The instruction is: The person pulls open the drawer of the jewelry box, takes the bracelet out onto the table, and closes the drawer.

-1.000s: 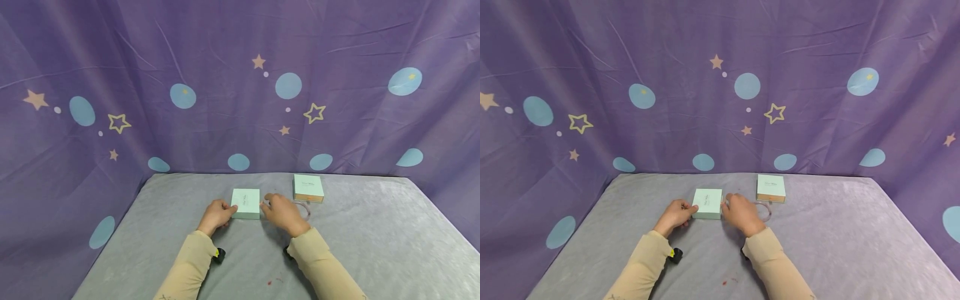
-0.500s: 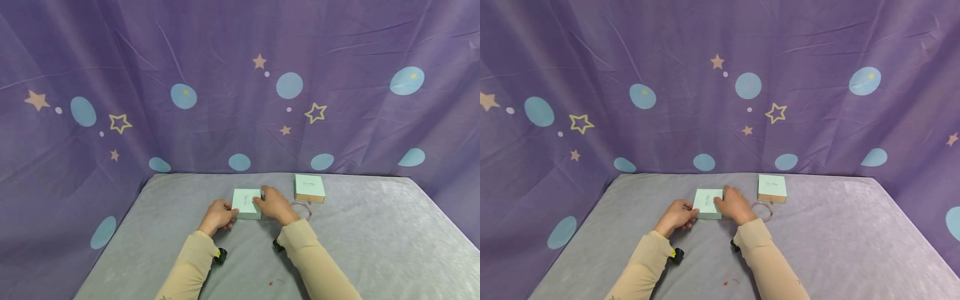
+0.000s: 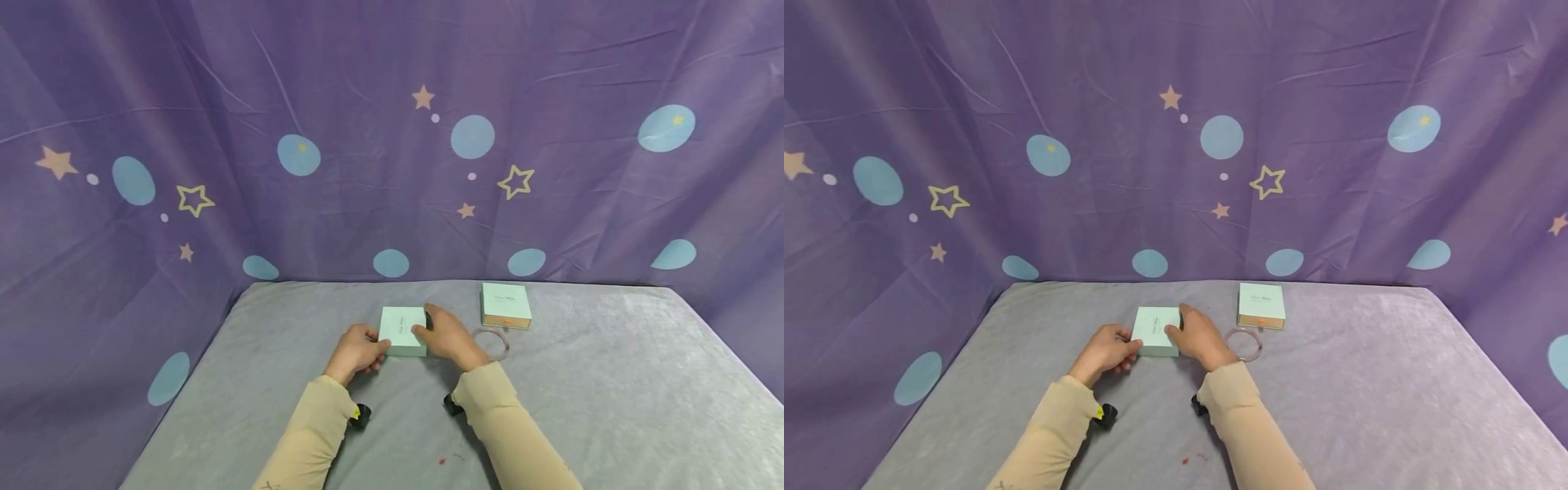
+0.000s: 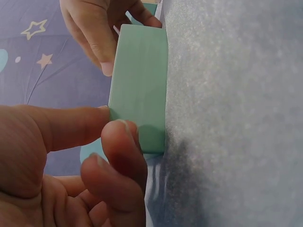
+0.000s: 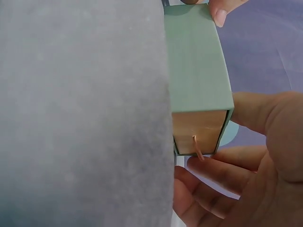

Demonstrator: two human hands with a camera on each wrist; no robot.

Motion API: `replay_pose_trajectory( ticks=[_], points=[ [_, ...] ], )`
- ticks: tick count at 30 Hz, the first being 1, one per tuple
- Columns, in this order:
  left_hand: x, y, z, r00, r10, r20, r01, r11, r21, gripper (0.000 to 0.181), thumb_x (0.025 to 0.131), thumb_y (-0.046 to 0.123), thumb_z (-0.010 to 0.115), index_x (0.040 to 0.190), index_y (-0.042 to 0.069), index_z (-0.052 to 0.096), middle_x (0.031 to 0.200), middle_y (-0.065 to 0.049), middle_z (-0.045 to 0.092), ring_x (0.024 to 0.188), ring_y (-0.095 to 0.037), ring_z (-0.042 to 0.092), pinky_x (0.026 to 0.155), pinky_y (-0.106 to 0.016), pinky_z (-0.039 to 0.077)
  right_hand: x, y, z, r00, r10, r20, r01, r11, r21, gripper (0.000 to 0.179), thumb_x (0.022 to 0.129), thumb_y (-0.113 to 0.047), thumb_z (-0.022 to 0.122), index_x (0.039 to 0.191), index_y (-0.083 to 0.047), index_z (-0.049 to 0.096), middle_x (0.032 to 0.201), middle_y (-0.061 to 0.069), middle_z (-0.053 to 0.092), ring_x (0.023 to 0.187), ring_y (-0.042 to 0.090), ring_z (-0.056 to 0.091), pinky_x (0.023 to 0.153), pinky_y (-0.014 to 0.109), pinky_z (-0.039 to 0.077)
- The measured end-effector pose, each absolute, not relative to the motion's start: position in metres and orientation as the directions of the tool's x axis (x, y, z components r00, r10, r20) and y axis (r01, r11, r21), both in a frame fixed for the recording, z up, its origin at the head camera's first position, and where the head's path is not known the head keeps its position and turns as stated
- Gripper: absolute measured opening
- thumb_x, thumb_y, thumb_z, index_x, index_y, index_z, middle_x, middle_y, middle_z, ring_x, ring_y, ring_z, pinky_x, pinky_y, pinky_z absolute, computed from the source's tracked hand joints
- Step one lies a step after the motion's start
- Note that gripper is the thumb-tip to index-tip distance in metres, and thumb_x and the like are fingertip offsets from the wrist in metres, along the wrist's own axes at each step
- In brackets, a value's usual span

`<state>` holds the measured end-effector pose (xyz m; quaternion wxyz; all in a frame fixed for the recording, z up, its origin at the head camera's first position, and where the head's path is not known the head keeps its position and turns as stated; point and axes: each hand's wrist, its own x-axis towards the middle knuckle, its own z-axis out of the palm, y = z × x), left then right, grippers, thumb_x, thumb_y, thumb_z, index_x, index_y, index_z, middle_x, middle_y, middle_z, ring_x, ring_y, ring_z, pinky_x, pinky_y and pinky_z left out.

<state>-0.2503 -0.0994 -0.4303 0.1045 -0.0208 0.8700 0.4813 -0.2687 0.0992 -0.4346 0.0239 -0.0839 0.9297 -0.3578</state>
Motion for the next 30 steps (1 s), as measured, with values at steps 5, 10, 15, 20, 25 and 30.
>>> replay_pose_trajectory(
  ticks=[5,10,15,20,25,30],
  points=[
    [-0.2499,-0.1003,-0.4313,-0.977,0.073,-0.198,-0.131,0.527,0.84,0.025,0.088,0.017,0.07,0.098,-0.002,0.056,0.066,-0.009,0.064,0.048,-0.016,0.056,0.045,-0.029,0.046,-0.2692,0.0999,-0.4373,-0.982,-0.184,0.031,-0.157,0.726,-0.669,0.065,0.095,-0.034,0.059,0.145,0.001,0.036,0.142,0.021,0.044,0.13,0.036,0.041,0.104,0.05,0.035],
    [-0.25,-0.1008,-0.4308,-0.978,0.073,-0.196,-0.128,0.53,0.838,0.025,0.088,0.017,0.07,0.097,-0.001,0.056,0.065,-0.008,0.063,0.048,-0.016,0.056,0.045,-0.03,0.047,-0.2699,0.0997,-0.4385,-0.982,-0.185,0.038,-0.163,0.724,-0.67,0.065,0.096,-0.035,0.058,0.146,0.001,0.035,0.142,0.021,0.043,0.131,0.037,0.041,0.104,0.049,0.035],
    [-0.2503,-0.1003,-0.4305,-0.977,0.067,-0.2,-0.133,0.538,0.832,0.025,0.088,0.017,0.07,0.098,-0.002,0.056,0.065,-0.008,0.063,0.048,-0.016,0.056,0.046,-0.029,0.047,-0.2676,0.1006,-0.4381,-0.982,-0.187,0.036,-0.162,0.719,-0.676,0.065,0.095,-0.034,0.059,0.146,0.0,0.035,0.142,0.021,0.044,0.13,0.037,0.042,0.104,0.05,0.035],
    [-0.2495,-0.0995,-0.4294,-0.978,0.063,-0.2,-0.136,0.538,0.832,0.025,0.088,0.017,0.069,0.098,-0.002,0.056,0.065,-0.008,0.063,0.047,-0.015,0.056,0.046,-0.029,0.047,-0.2664,0.1014,-0.4374,-0.981,-0.187,0.045,-0.166,0.702,-0.692,0.064,0.095,-0.032,0.06,0.144,0.001,0.036,0.139,0.023,0.046,0.128,0.038,0.044,0.102,0.051,0.037],
    [-0.2489,-0.0996,-0.4288,-0.981,0.064,-0.182,-0.119,0.543,0.831,0.024,0.087,0.016,0.069,0.098,-0.002,0.057,0.064,-0.008,0.063,0.048,-0.016,0.057,0.046,-0.029,0.047,-0.2663,0.1012,-0.4366,-0.983,-0.179,0.049,-0.161,0.689,-0.707,0.063,0.094,-0.03,0.061,0.144,0.001,0.038,0.138,0.023,0.047,0.127,0.038,0.044,0.101,0.051,0.037],
    [-0.2491,-0.0999,-0.4288,-0.986,0.07,-0.15,-0.085,0.562,0.823,0.023,0.088,0.016,0.069,0.097,-0.002,0.06,0.064,-0.006,0.064,0.051,-0.016,0.058,0.047,-0.028,0.048,-0.2659,0.1012,-0.4371,-0.985,-0.166,0.04,-0.144,0.679,-0.72,0.064,0.093,-0.03,0.062,0.143,0.002,0.038,0.137,0.023,0.048,0.126,0.038,0.046,0.1,0.051,0.038]
  ],
)
